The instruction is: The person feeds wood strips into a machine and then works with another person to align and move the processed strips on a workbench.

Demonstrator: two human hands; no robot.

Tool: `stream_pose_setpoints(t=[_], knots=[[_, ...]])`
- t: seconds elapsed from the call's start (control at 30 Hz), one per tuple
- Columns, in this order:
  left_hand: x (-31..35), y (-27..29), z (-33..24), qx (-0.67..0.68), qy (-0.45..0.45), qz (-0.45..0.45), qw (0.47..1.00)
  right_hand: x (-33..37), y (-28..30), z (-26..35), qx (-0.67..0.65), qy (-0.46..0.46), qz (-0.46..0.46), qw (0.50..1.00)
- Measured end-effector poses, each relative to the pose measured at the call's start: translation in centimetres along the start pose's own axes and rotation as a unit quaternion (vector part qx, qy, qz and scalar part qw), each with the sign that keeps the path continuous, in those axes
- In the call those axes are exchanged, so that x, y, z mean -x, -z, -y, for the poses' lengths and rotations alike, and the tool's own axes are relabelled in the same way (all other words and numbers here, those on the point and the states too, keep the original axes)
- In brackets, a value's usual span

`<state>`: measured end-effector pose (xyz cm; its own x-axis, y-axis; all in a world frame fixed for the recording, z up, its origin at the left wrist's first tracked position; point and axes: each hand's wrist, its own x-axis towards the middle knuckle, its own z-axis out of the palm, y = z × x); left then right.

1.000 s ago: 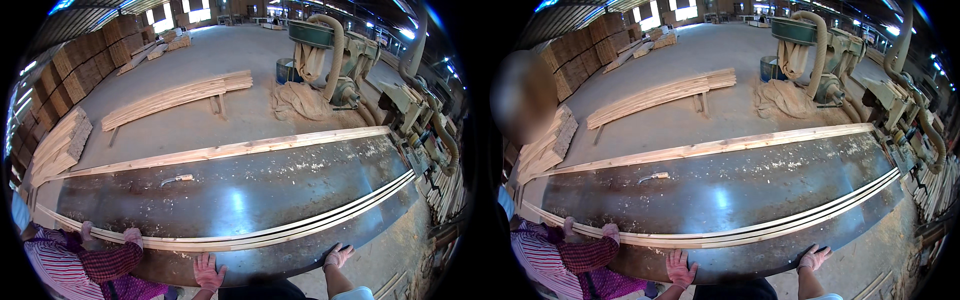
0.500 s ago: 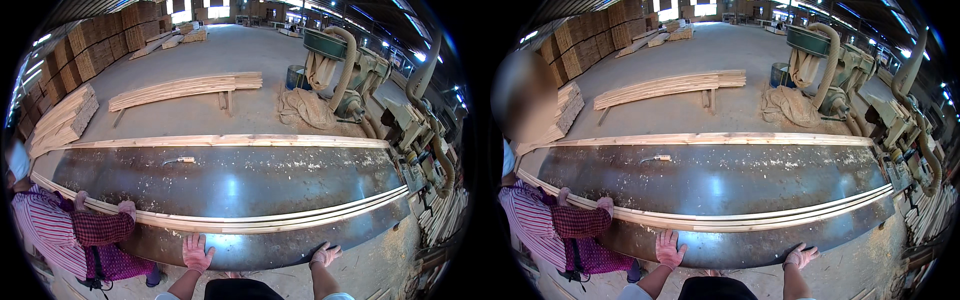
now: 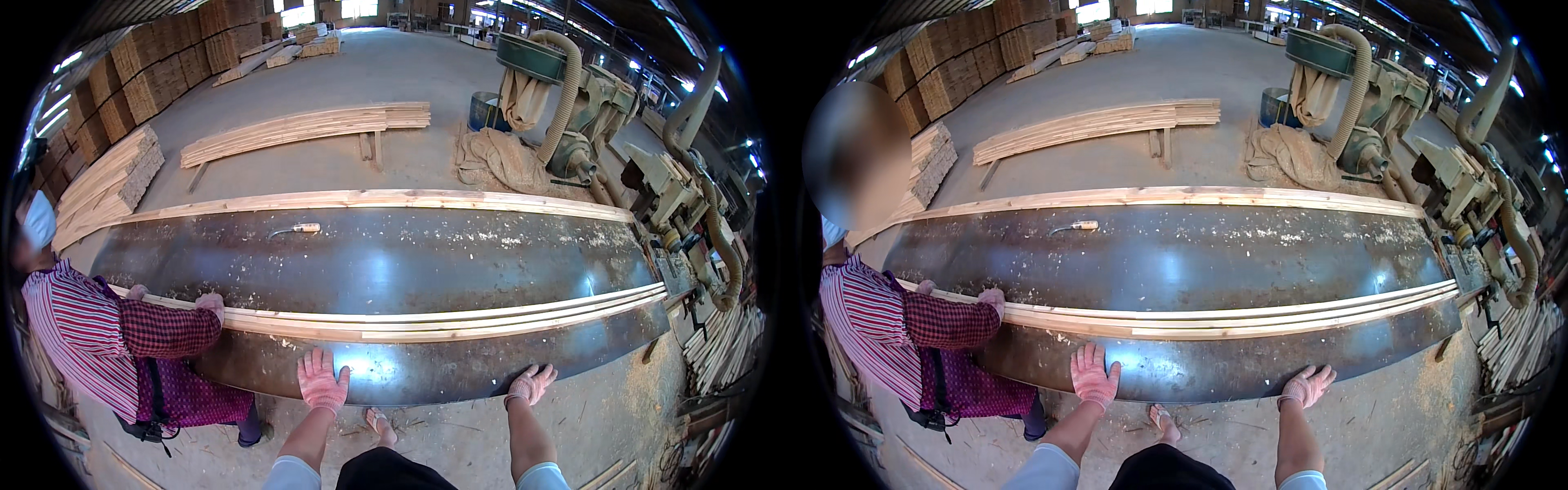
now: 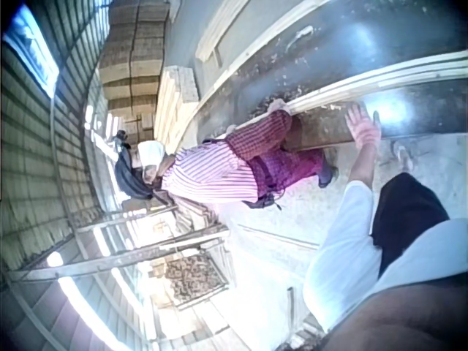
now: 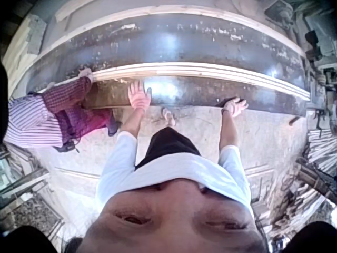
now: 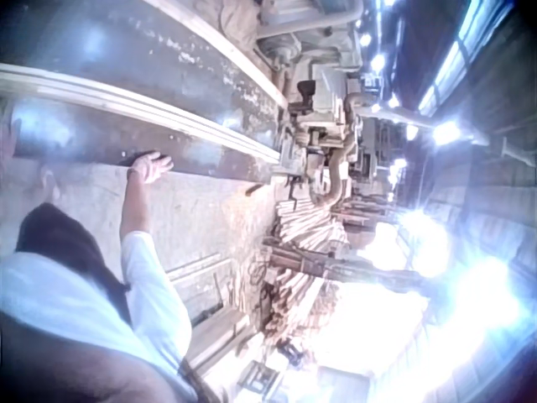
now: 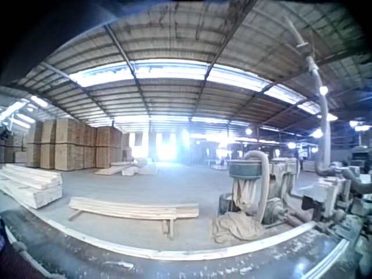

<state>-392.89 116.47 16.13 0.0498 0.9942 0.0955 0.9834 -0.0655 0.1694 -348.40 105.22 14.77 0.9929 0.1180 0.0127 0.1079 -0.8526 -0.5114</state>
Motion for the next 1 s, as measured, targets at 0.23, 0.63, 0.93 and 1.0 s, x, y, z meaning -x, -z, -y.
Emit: stream_pose_setpoints(t=[0.23,0.63,0.93,1.0], knots=[[0.1,0.0,0.0,-0.006,0.008,0.014,1.0,0.8,0.9,1.1,-0.012,0.002,-0.009,1.0],[-0.2,0.5,-0.2,-0.004,-0.008,0.013,1.0,0.2,0.4,0.4,-0.012,0.003,-0.006,1.0],[-0.6,0.0,0.3,-0.015,-0.022,0.011,1.0,-0.1,0.1,0.5,0.012,0.029,-0.021,0.999],[-0.6,-0.2,0.3,-0.017,-0.022,0.011,1.0,0.1,0.3,1.0,0.006,0.023,-0.015,1.0]])
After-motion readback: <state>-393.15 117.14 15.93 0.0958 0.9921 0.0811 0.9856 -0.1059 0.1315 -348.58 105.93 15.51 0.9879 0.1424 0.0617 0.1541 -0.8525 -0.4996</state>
